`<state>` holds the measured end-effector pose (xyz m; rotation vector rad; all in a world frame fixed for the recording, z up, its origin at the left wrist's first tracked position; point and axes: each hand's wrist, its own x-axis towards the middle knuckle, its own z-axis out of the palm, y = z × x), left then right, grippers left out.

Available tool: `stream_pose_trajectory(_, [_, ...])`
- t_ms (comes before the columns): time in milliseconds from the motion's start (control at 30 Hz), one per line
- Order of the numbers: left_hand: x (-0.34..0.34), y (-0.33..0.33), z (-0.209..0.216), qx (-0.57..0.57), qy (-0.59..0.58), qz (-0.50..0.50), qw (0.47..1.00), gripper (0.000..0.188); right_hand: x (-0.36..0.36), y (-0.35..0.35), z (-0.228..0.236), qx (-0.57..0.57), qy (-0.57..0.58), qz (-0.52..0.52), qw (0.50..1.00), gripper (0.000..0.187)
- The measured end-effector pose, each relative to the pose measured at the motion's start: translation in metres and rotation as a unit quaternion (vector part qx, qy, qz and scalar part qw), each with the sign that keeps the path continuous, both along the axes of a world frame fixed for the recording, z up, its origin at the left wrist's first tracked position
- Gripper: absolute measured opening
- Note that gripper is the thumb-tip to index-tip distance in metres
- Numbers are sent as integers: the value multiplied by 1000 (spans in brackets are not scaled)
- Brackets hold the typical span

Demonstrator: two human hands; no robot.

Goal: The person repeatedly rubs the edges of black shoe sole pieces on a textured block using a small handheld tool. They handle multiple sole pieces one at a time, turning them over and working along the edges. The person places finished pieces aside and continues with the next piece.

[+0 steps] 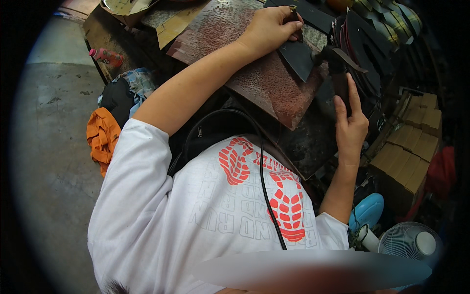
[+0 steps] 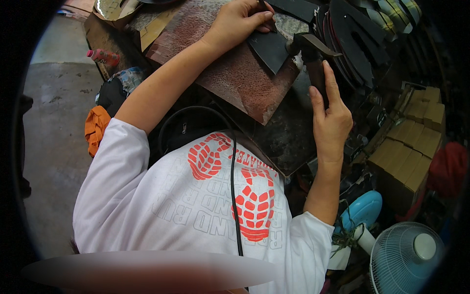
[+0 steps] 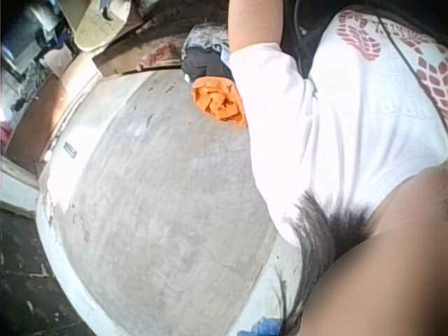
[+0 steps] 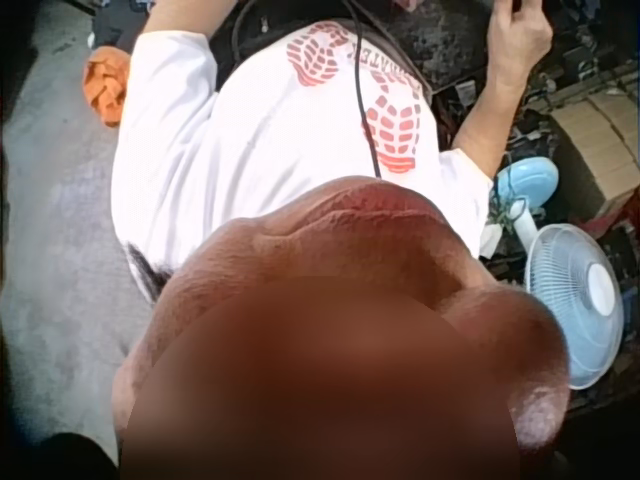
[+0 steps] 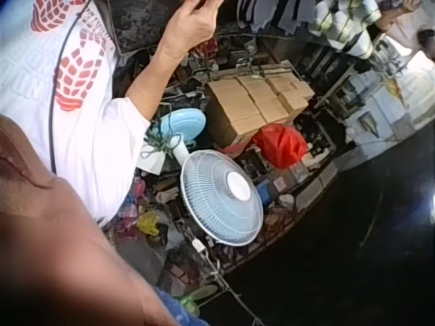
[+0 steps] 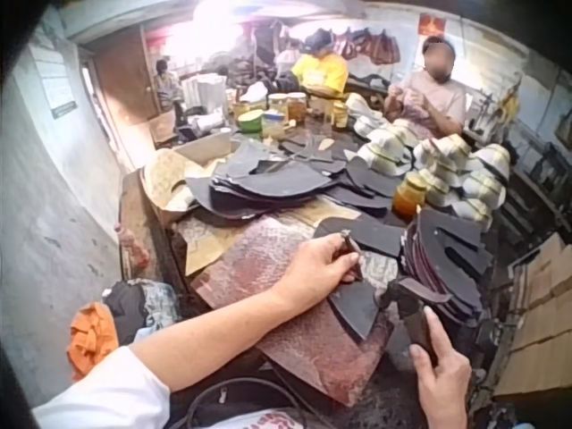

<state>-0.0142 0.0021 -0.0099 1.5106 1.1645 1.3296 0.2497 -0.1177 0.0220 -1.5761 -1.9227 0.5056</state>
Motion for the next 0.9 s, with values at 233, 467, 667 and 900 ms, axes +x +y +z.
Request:
stream_pose_trajectory(233, [4, -1, 5, 219, 206, 46, 952, 17, -9, 4, 123, 104, 230, 218, 943, 56])
stream_pose_trajectory(467, [22, -8, 3, 323, 287, 58, 900, 14, -22, 3, 37, 56, 90, 48, 993, 49])
stream_pose_trajectory(667, [5, -2, 6, -74, -51, 19, 996, 13, -5, -6, 9, 1, -3, 39, 999, 54])
stream_pose_trajectory(900, [5, -3, 4, 8, 28, -8, 1000, 16, -7, -7, 17, -43, 0, -35, 998, 54])
